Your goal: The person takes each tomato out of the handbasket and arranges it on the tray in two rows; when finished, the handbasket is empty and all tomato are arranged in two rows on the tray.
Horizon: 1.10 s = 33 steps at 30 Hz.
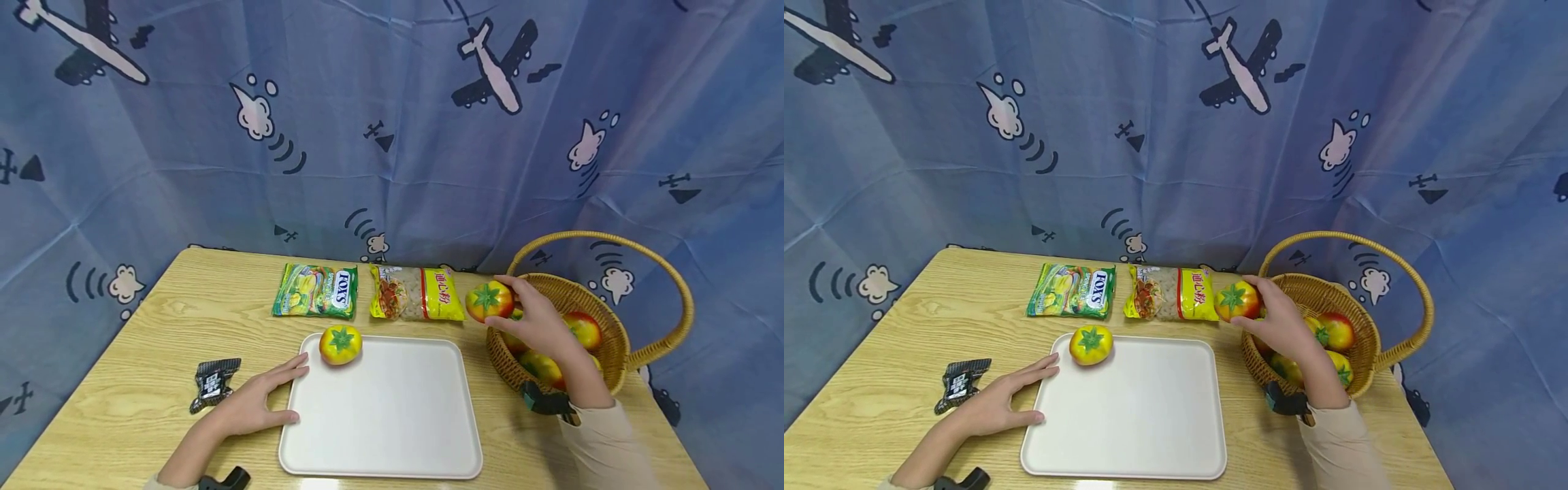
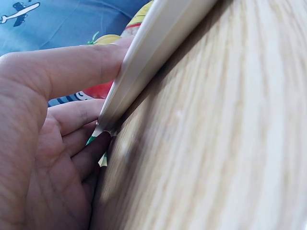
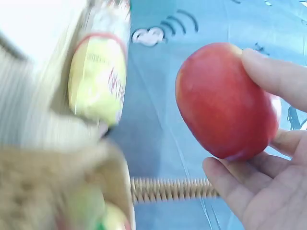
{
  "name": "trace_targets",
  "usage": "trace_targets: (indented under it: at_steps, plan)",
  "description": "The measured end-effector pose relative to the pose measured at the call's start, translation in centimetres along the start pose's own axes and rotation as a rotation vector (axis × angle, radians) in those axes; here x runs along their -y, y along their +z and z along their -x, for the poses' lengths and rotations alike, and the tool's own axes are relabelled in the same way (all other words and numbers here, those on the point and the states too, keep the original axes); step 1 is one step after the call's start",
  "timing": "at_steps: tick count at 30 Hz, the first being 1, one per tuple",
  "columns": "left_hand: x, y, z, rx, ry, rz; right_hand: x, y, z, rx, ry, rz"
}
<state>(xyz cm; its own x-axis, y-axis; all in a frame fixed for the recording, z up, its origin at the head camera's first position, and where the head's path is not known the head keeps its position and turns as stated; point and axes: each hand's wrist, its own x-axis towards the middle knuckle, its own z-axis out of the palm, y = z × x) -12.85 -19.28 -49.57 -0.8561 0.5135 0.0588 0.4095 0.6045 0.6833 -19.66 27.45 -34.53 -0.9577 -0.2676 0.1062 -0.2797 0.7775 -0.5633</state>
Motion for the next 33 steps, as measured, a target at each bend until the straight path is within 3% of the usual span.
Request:
trace_targets:
  at_steps: [7, 11, 19, 25, 33]
  plan:
    - [0.1, 0.1, 0.0, 0.002, -0.002, -0.001, 1.1, 3.9, -0.9, -0.008, -0.051, -0.232]
    - [0.1, 0.1, 0.0, 0.002, 0.003, -0.001, 1.9, 6.0, -1.3, 0.005, -0.041, -0.320]
    - [0.1, 0.0, 0.0, 0.003, 0.001, -0.007, 4.1, 9.1, -1.9, 0.022, -0.068, -0.422]
    - [0.1, 0.1, 0.1, -0.005, 0.003, -0.018, 5.3, 11.1, -2.2, 0.017, -0.018, -0.514]
    - [-0.1, 0.1, 0.0, -0.007, -0.004, -0.008, 5.4, 13.8, -2.5, 0.007, -0.003, -0.487]
